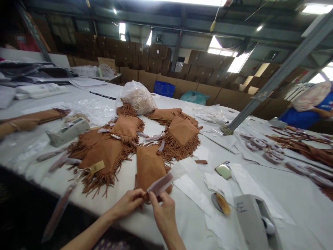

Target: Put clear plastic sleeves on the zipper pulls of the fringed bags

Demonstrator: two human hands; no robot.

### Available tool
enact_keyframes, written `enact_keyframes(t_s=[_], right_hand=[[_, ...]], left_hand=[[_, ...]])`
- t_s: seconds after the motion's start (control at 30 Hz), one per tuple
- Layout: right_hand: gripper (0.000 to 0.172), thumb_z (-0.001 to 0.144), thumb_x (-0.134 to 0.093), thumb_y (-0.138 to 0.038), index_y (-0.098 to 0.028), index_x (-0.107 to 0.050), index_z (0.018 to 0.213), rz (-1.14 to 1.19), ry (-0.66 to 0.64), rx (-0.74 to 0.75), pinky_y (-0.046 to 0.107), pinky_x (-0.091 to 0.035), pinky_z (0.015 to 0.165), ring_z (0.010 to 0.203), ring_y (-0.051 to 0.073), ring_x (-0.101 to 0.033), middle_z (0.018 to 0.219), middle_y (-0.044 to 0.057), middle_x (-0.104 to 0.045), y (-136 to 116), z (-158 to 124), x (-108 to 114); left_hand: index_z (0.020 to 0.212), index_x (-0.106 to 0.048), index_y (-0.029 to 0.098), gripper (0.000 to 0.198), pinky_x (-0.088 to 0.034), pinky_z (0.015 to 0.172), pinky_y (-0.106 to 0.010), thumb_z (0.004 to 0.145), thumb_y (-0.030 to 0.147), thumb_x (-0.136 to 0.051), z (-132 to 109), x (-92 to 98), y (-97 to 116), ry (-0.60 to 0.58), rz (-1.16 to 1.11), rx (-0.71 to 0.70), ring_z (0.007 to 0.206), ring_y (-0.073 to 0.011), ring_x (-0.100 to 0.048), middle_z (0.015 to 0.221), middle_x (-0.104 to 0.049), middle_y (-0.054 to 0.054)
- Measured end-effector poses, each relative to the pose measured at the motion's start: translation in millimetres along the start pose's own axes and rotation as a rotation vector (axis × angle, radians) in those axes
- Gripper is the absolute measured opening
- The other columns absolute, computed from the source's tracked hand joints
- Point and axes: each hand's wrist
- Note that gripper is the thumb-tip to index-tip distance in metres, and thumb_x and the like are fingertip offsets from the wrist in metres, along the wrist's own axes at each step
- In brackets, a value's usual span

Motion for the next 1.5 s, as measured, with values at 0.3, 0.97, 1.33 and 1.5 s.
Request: enact_keyframes(t_s=[0.3,0.97,1.33,1.5], right_hand=[[0.027,0.08,-0.058,-0.041,-0.02,-0.072,0.073,-0.131,-0.063,0.022,0.031,-0.048,0.064,0.068,0.025,-0.065,0.073,0.009,-0.072,12.9,-9.1,-22.5],[0.023,0.087,-0.051,-0.034,-0.023,-0.072,0.09,-0.249,0.058,0.178,0.028,-0.049,0.062,0.066,0.019,-0.06,0.072,0.006,-0.066,30.7,-17.8,-64.1],[0.035,0.082,-0.054,-0.045,-0.014,-0.068,0.089,0.091,-0.059,-0.349,0.027,-0.051,0.056,0.058,0.017,-0.062,0.068,0.006,-0.067,36.7,-49.1,-72.2],[0.048,0.067,-0.061,-0.063,-0.015,-0.057,0.059,0.442,-0.184,-0.766,0.018,-0.02,0.031,0.029,0.005,-0.033,0.037,-0.005,-0.048,35.9,-31.0,-80.1]], left_hand=[[0.086,-0.055,0.018,0.01,-0.042,0.05,-0.021,0.083,0.026,-0.05,3.5,-4.8,7.4,0.116,0.037,-0.031,0.05,-0.0126,-0.058,0.064,-0.061,0.003],[0.092,-0.05,0.017,0.053,-0.05,0.063,-0.03,0.078,0.067,-0.043,-38.0,45.2,15.8,0.217,-0.524,0.505,0.064,-0.017,-0.065,0.082,-0.066,-0.007],[0.091,-0.057,0.013,0.023,-0.035,0.04,-0.016,0.077,0.032,-0.058,-61.9,45.6,-7.9,-0.211,-0.339,0.468,0.039,-0.0072,-0.051,0.063,-0.064,-0.001],[0.099,-0.052,0.014,0.037,-0.039,0.042,-0.017,0.076,0.041,-0.063,-67.2,43.5,-10.3,-0.246,-0.424,0.425,0.043,-0.0075,-0.052,0.067,-0.065,-0.002]])
Point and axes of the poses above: each hand's wrist, its own z-axis towards the middle knuckle, its own x-axis out of the back of the hand, y = z × x
